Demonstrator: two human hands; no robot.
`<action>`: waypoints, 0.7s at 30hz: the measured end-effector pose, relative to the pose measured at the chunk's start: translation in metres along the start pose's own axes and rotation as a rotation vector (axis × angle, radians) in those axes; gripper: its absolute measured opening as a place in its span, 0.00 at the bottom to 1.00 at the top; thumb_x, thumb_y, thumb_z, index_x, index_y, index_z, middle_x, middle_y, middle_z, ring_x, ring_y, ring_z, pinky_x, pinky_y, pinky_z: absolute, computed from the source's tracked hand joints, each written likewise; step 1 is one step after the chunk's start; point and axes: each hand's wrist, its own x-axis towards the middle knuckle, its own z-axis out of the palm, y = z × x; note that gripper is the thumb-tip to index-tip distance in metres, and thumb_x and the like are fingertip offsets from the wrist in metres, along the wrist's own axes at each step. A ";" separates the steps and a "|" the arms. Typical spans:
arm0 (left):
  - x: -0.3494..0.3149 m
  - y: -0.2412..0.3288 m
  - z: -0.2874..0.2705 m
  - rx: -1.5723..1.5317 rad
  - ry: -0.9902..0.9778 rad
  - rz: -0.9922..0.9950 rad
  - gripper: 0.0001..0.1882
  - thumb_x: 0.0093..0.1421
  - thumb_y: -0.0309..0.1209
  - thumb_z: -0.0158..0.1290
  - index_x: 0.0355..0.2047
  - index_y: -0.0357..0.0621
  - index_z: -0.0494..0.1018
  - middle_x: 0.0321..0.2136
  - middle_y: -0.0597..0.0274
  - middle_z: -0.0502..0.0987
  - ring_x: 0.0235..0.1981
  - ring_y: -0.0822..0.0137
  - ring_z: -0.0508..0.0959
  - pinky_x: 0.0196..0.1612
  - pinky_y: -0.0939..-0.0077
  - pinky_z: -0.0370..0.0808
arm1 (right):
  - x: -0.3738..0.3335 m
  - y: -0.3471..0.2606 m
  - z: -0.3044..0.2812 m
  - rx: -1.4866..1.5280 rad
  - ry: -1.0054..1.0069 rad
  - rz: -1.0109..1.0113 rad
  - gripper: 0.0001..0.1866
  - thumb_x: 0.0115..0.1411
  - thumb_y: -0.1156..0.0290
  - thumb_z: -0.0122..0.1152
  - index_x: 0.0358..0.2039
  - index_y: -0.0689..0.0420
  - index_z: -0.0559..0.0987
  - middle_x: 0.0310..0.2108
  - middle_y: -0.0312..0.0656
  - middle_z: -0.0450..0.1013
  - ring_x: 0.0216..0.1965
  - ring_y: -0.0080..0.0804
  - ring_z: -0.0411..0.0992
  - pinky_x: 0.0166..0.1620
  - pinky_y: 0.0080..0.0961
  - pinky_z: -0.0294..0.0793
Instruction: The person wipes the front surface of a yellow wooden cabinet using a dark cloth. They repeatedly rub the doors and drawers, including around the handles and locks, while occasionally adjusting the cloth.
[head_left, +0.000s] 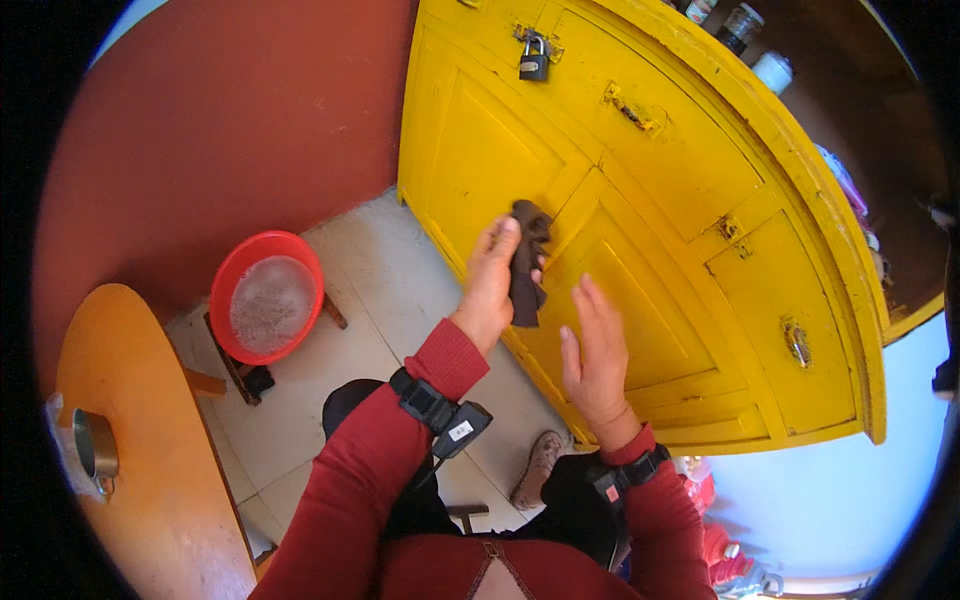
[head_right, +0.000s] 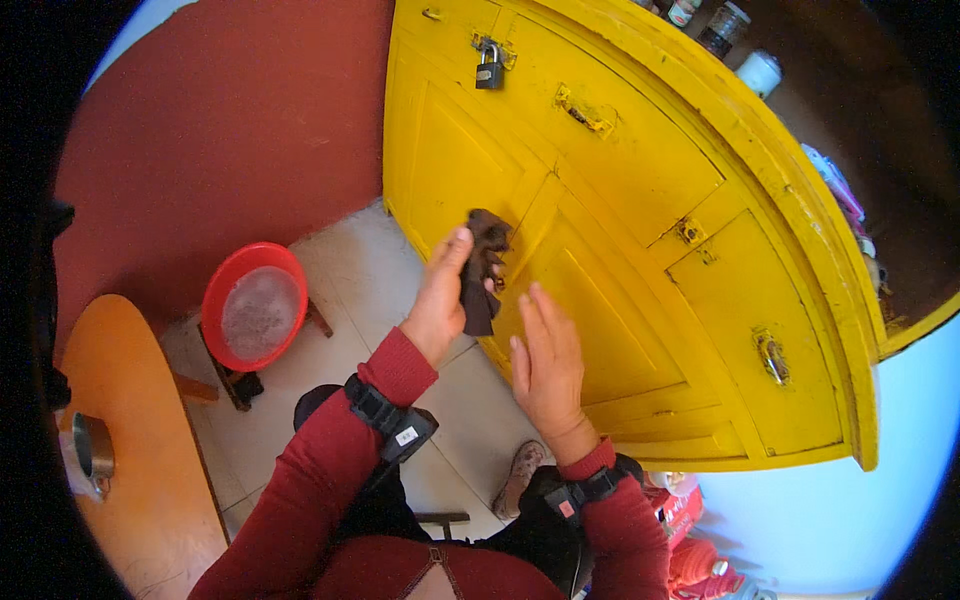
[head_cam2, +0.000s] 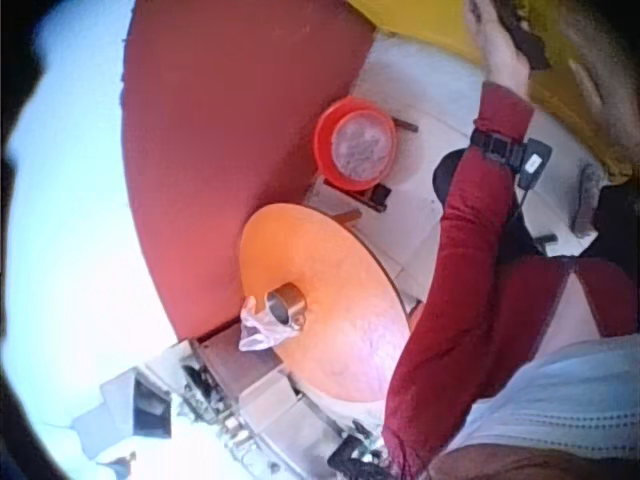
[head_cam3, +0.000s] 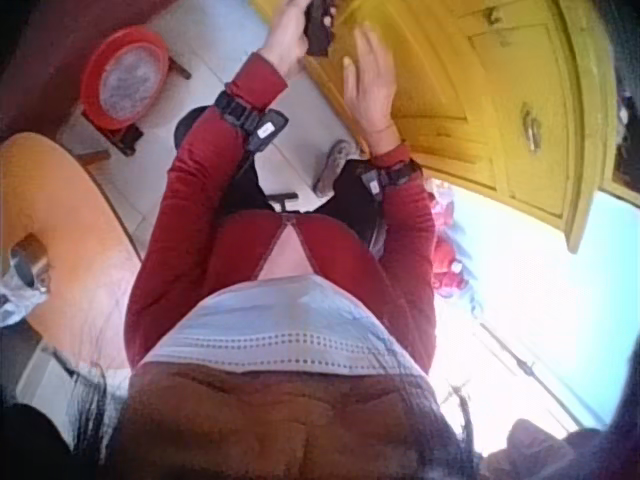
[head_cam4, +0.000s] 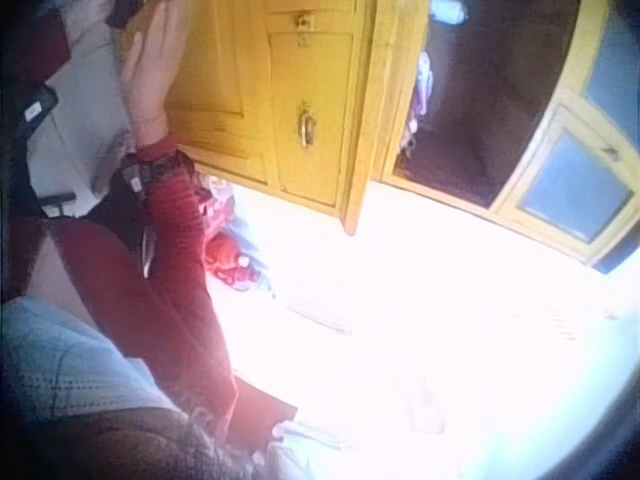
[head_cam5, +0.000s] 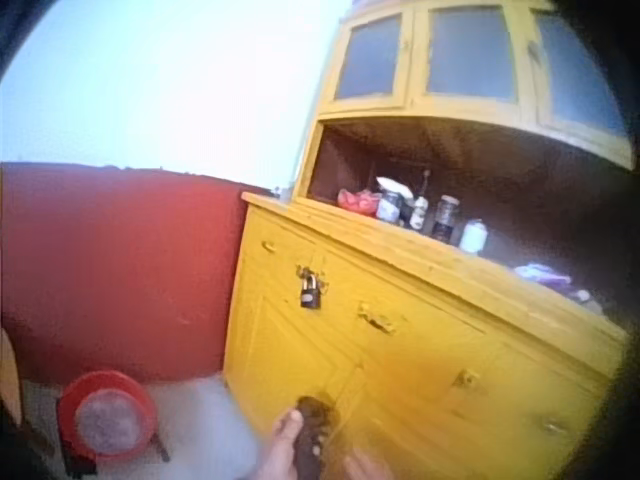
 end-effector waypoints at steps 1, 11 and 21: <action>0.010 0.005 -0.007 -0.024 0.007 0.049 0.21 0.73 0.43 0.53 0.61 0.50 0.67 0.40 0.61 0.78 0.30 0.66 0.78 0.29 0.71 0.78 | -0.011 0.007 0.004 0.031 -0.042 0.001 0.28 0.59 0.79 0.62 0.62 0.62 0.73 0.65 0.57 0.66 0.59 0.58 0.70 0.60 0.42 0.71; 0.032 -0.062 0.095 1.081 0.170 1.045 0.29 0.70 0.27 0.51 0.70 0.45 0.62 0.64 0.41 0.65 0.65 0.44 0.63 0.69 0.56 0.56 | -0.091 0.027 0.015 0.303 -0.593 0.199 0.20 0.58 0.78 0.62 0.53 0.59 0.78 0.54 0.56 0.74 0.51 0.56 0.74 0.54 0.44 0.76; 0.072 -0.021 0.081 0.985 0.104 0.981 0.25 0.68 0.18 0.50 0.65 0.43 0.69 0.60 0.51 0.69 0.62 0.55 0.70 0.65 0.70 0.66 | -0.099 0.025 -0.025 0.405 -0.478 -0.050 0.16 0.60 0.74 0.63 0.49 0.57 0.81 0.57 0.52 0.74 0.53 0.53 0.75 0.54 0.42 0.76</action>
